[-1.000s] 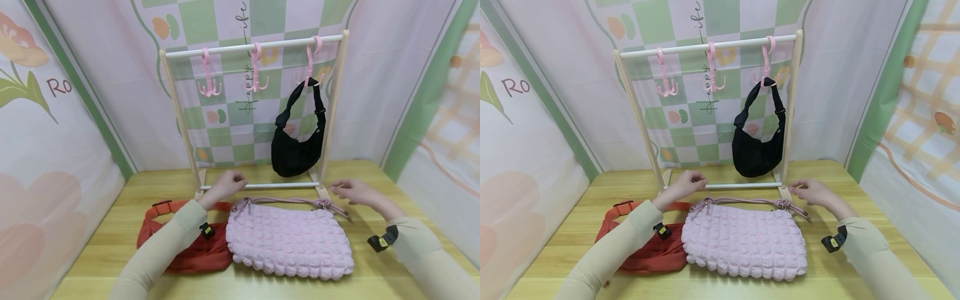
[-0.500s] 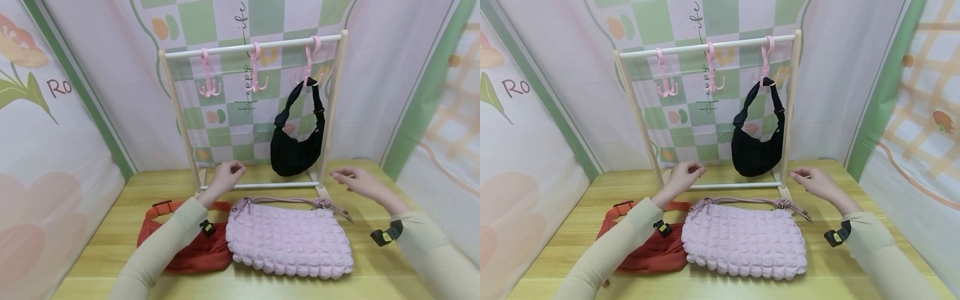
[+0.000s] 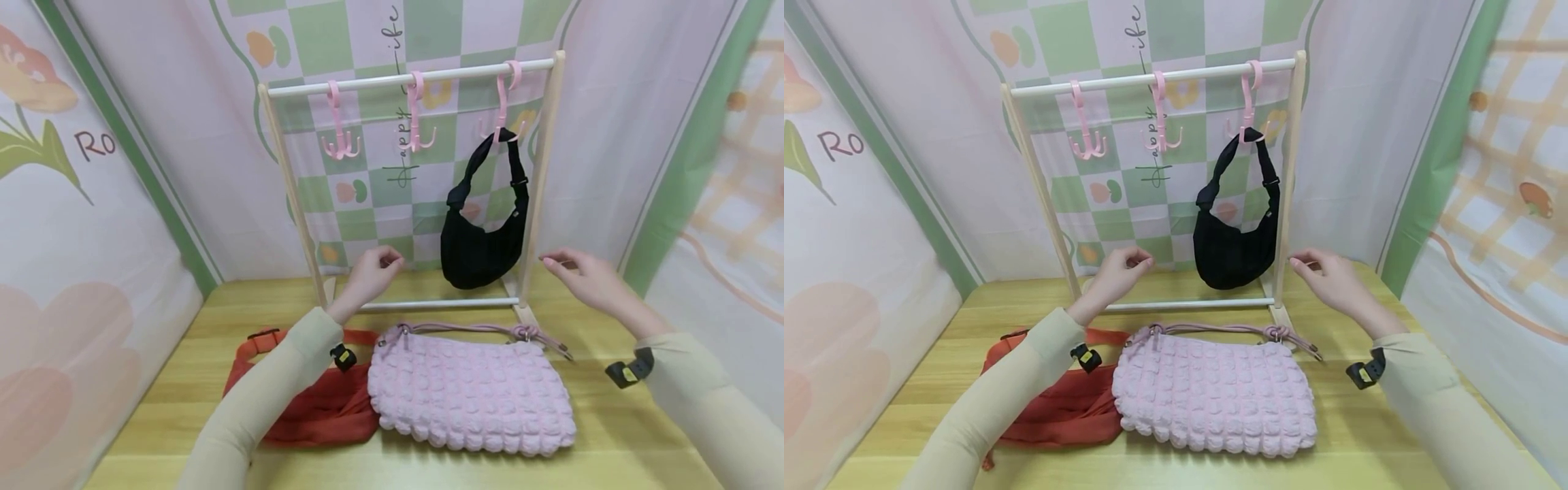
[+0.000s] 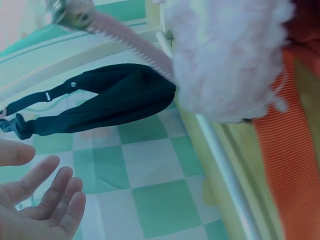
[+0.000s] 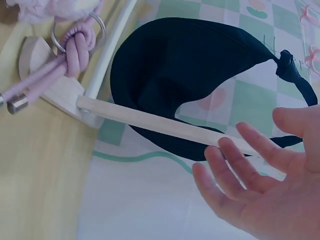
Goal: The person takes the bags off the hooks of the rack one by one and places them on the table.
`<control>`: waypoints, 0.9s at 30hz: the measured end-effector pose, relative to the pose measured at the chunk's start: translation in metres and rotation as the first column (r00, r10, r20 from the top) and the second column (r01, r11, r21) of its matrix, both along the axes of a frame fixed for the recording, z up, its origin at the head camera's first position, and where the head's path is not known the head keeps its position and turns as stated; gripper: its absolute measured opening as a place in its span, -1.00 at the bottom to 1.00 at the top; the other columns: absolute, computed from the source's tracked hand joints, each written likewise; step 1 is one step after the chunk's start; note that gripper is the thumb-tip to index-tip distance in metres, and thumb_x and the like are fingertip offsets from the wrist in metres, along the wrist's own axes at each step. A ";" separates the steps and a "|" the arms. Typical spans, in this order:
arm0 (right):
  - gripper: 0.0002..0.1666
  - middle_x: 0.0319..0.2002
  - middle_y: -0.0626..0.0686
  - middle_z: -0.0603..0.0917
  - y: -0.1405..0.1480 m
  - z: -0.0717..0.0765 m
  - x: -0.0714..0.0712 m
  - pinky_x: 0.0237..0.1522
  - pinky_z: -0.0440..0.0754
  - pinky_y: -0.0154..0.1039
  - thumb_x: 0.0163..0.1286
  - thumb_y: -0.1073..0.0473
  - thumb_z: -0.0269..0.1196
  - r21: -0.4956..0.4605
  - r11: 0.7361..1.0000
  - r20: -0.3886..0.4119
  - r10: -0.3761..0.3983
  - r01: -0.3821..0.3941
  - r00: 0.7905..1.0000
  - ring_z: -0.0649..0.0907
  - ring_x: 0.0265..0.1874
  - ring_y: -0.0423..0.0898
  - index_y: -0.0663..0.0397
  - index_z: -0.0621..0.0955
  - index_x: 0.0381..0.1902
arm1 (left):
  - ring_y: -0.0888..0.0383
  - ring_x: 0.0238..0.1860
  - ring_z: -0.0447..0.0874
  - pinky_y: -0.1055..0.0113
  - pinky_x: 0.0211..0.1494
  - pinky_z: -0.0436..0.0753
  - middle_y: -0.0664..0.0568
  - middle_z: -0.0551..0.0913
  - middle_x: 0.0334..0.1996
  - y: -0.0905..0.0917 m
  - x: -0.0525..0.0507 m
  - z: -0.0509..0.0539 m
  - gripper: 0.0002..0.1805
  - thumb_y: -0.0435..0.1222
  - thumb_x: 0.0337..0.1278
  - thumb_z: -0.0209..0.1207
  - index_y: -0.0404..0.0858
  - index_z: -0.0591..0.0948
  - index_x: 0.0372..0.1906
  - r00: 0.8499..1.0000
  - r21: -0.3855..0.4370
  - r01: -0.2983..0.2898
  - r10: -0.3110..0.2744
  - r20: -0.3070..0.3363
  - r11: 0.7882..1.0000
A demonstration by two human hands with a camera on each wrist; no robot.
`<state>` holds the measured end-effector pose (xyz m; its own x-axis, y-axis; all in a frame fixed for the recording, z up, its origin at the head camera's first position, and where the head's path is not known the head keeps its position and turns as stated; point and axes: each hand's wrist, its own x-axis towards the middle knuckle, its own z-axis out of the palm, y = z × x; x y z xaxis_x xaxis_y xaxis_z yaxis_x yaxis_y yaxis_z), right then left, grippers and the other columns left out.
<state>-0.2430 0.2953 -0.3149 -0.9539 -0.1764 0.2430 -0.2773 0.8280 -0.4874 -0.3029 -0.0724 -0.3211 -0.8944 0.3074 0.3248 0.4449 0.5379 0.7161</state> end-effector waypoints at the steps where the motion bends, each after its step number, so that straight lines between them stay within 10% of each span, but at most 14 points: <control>1: -0.42 0.11 0.41 0.50 0.000 0.001 -0.001 -0.01 0.40 0.36 0.54 -0.09 -0.14 -0.008 1.000 -0.017 0.005 -0.005 1.000 0.47 0.07 0.37 0.26 0.43 0.21 | 0.09 -0.28 0.59 0.34 -0.19 0.57 -0.06 0.69 -0.29 0.001 -0.001 0.002 -0.81 -0.26 0.26 0.11 -0.29 0.65 -0.19 1.000 0.000 0.001 -0.001 -0.003 1.000; 27: -0.55 0.12 0.33 0.49 0.005 0.039 -0.023 -0.01 0.52 0.24 0.49 0.06 0.02 0.083 0.992 -0.273 0.111 -0.092 0.956 0.46 0.11 0.27 0.25 0.47 0.17 | 0.15 -0.11 0.61 0.31 0.01 0.59 0.01 0.67 -0.11 0.021 -0.019 0.034 -0.72 -0.21 0.29 0.09 -0.22 0.60 0.01 0.998 0.020 -0.011 0.012 -0.056 1.000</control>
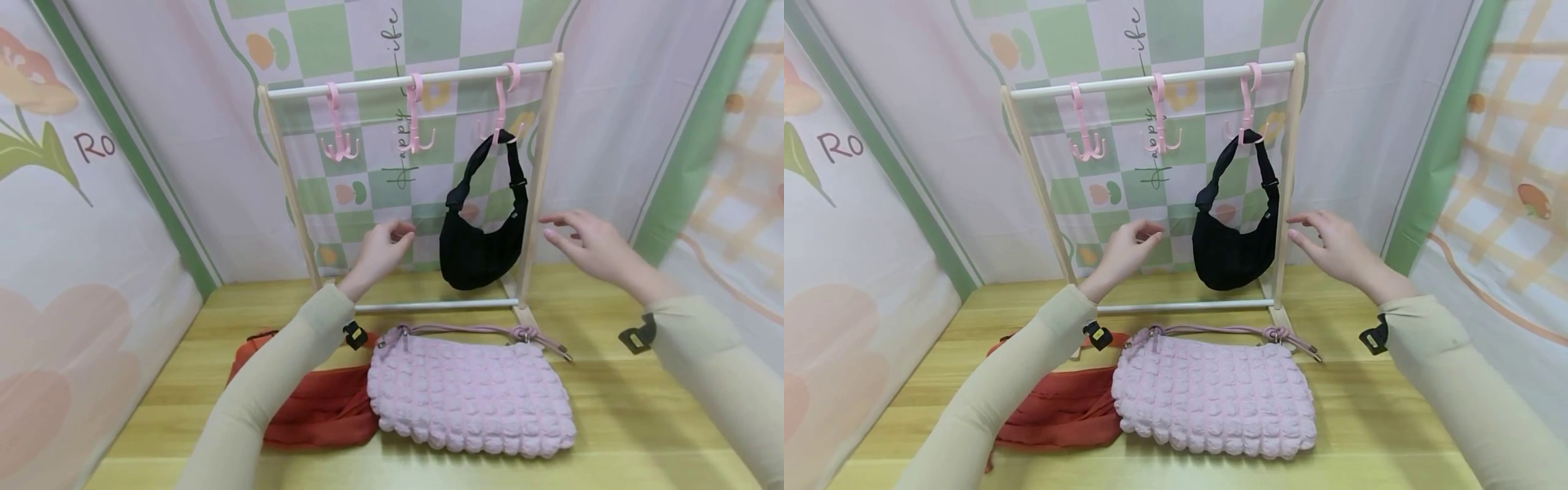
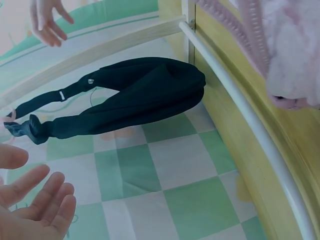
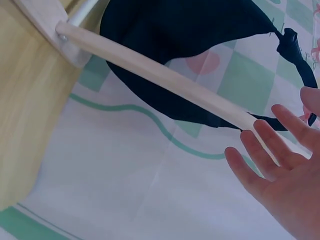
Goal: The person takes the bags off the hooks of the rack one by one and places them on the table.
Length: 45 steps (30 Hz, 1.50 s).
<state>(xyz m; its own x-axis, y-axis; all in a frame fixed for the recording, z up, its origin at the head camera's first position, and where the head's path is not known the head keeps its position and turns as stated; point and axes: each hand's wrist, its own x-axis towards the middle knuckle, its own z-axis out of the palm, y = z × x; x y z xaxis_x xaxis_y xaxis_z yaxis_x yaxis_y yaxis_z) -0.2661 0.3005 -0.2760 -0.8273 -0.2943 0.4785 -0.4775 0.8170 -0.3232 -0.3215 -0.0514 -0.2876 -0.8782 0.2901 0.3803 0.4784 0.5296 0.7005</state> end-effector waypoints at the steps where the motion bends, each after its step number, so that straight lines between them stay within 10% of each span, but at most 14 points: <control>1: -0.55 0.12 0.33 0.50 0.001 0.002 -0.001 -0.02 0.52 0.24 0.49 0.06 0.02 0.003 1.000 -0.010 0.002 -0.002 1.000 0.46 0.11 0.27 0.24 0.47 0.17 | 0.15 -0.11 0.61 0.32 0.00 0.59 0.02 0.67 -0.11 0.001 -0.001 0.001 -0.72 -0.21 0.30 0.08 -0.22 0.60 0.01 1.000 0.003 -0.001 0.001 0.001 1.000; 45: -0.58 0.06 0.34 0.52 -0.008 0.079 -0.034 -0.03 0.48 0.23 0.48 0.12 0.02 0.067 0.997 -0.215 0.050 -0.037 0.975 0.47 0.06 0.30 0.28 0.49 0.15 | 0.19 -0.09 0.59 0.37 -0.03 0.59 0.06 0.65 -0.09 0.041 -0.024 0.029 -0.68 -0.20 0.30 0.09 -0.20 0.58 0.07 0.997 0.045 -0.048 0.050 -0.051 0.998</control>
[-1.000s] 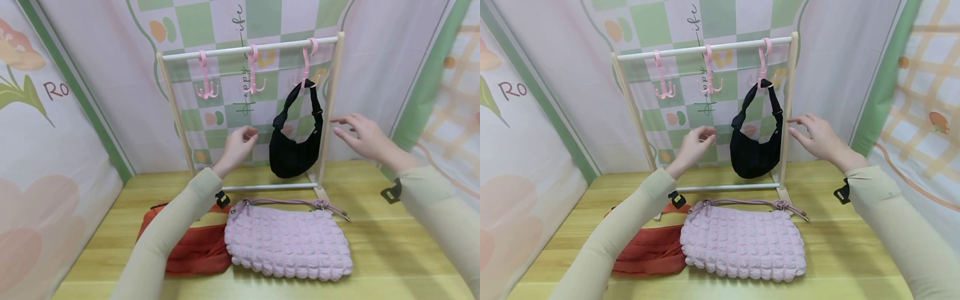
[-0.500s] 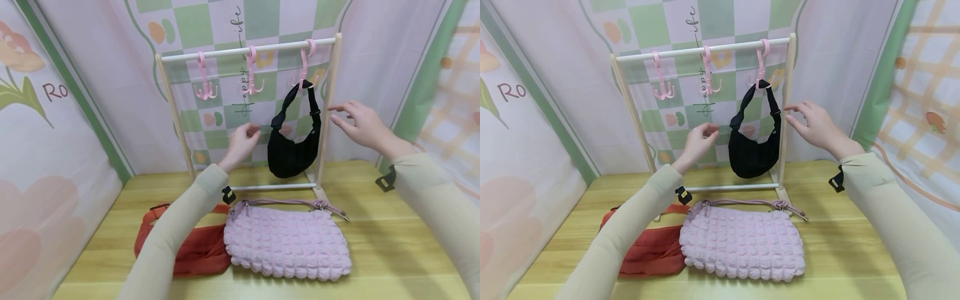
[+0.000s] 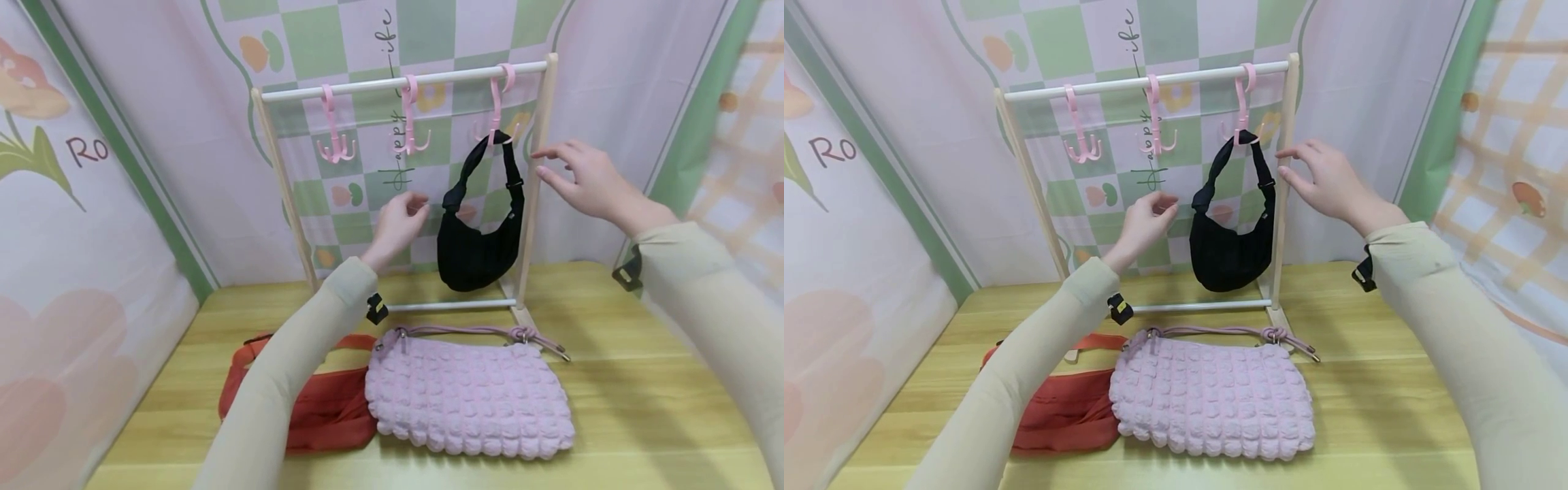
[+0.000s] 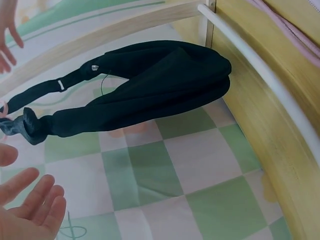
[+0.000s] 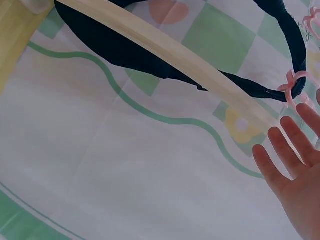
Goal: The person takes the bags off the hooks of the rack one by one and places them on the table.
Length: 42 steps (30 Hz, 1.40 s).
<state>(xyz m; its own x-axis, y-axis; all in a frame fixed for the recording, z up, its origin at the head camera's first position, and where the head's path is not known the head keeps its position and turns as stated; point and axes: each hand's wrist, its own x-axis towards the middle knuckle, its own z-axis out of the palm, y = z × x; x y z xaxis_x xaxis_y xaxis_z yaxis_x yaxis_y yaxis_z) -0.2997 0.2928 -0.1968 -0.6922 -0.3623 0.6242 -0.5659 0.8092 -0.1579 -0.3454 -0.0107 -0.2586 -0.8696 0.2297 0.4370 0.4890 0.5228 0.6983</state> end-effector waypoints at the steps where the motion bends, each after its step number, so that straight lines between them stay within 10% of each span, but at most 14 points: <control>1: -0.59 0.05 0.34 0.52 0.000 0.002 -0.001 -0.04 0.48 0.22 0.48 0.12 0.02 0.000 1.000 -0.004 0.001 -0.001 1.000 0.47 0.06 0.30 0.28 0.49 0.14 | 0.19 -0.09 0.59 0.37 -0.03 0.59 0.05 0.65 -0.09 0.001 0.000 0.001 -0.68 -0.21 0.30 0.09 -0.22 0.58 0.07 1.000 -0.002 0.003 -0.003 -0.006 1.000; 42: -0.47 0.14 0.44 0.41 -0.006 0.061 -0.018 0.17 0.29 0.34 0.46 0.11 0.01 0.079 0.994 -0.030 -0.071 0.073 0.997 0.37 0.15 0.39 0.28 0.35 0.29 | 0.10 0.02 0.58 0.34 0.07 0.54 0.01 0.63 -0.01 0.031 -0.011 0.018 -0.60 -0.05 0.30 0.07 -0.20 0.56 0.08 0.997 -0.072 0.035 -0.039 -0.059 0.997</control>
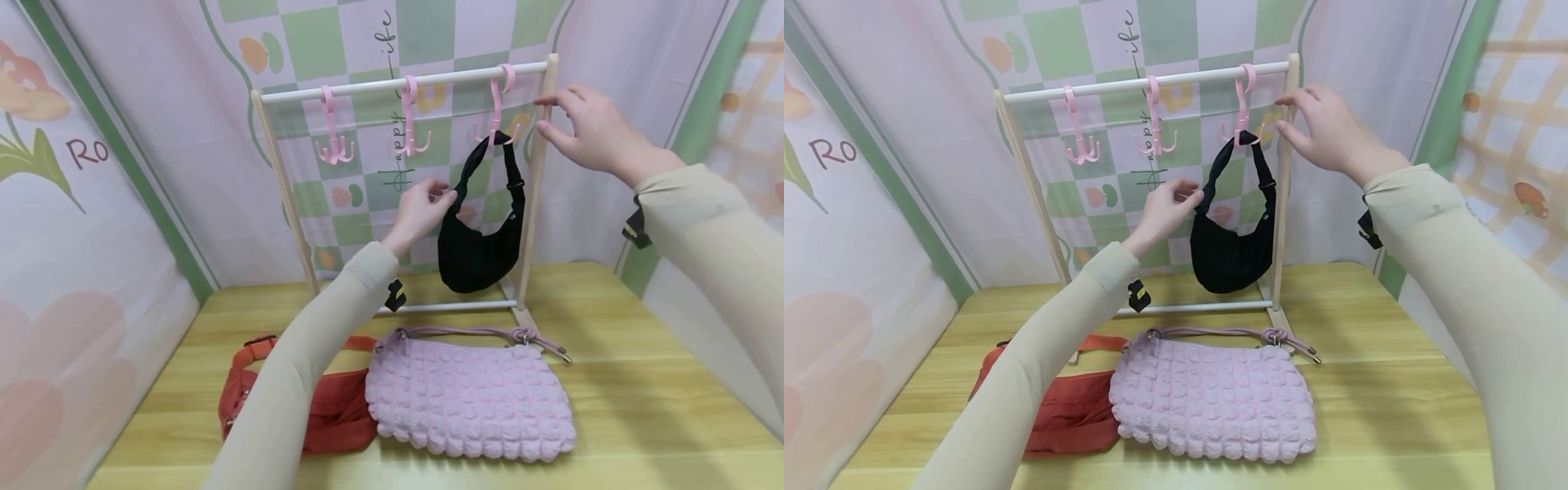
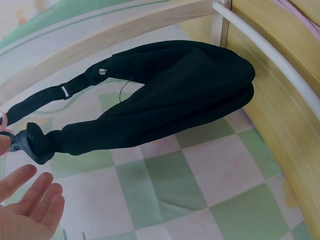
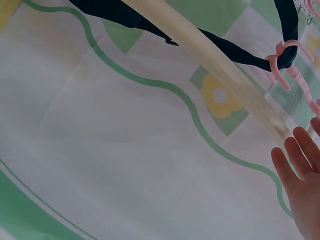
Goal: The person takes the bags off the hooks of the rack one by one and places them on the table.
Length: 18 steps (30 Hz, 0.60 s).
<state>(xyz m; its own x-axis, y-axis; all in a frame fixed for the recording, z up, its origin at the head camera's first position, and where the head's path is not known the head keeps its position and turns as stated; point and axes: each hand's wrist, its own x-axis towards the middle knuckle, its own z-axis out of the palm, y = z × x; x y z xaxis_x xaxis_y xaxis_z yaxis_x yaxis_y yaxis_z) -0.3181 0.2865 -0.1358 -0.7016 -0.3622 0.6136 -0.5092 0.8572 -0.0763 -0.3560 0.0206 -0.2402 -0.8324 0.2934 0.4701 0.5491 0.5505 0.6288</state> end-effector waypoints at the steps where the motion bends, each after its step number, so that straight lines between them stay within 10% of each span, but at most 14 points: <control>1: -0.46 0.15 0.44 0.41 0.000 0.001 0.000 0.19 0.28 0.33 0.46 0.11 0.01 -0.002 1.000 0.000 -0.003 0.003 1.000 0.37 0.16 0.39 0.28 0.34 0.30 | 0.09 0.03 0.58 0.34 0.08 0.54 0.00 0.63 -0.01 0.001 -0.001 0.000 -0.59 -0.05 0.30 0.07 -0.21 0.56 0.09 1.000 -0.004 0.002 -0.002 -0.001 1.000; 18: -0.44 0.25 0.42 0.34 -0.009 0.027 -0.002 0.28 0.24 0.27 0.45 0.12 0.01 0.018 1.000 -0.076 -0.010 0.011 0.997 0.33 0.24 0.37 0.17 0.30 0.35 | 0.07 0.06 0.58 0.34 0.11 0.53 0.00 0.63 0.02 0.006 -0.003 0.003 -0.56 -0.05 0.28 0.09 -0.22 0.55 0.12 1.000 -0.035 0.008 -0.008 0.011 0.999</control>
<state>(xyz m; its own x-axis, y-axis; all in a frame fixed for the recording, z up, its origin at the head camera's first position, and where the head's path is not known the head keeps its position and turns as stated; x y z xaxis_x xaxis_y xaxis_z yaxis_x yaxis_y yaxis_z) -0.3205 0.2779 -0.1086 -0.6569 -0.3665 0.6589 -0.5040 0.8634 -0.0221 -0.3592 0.0269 -0.2375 -0.8352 0.3162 0.4500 0.5465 0.5682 0.6152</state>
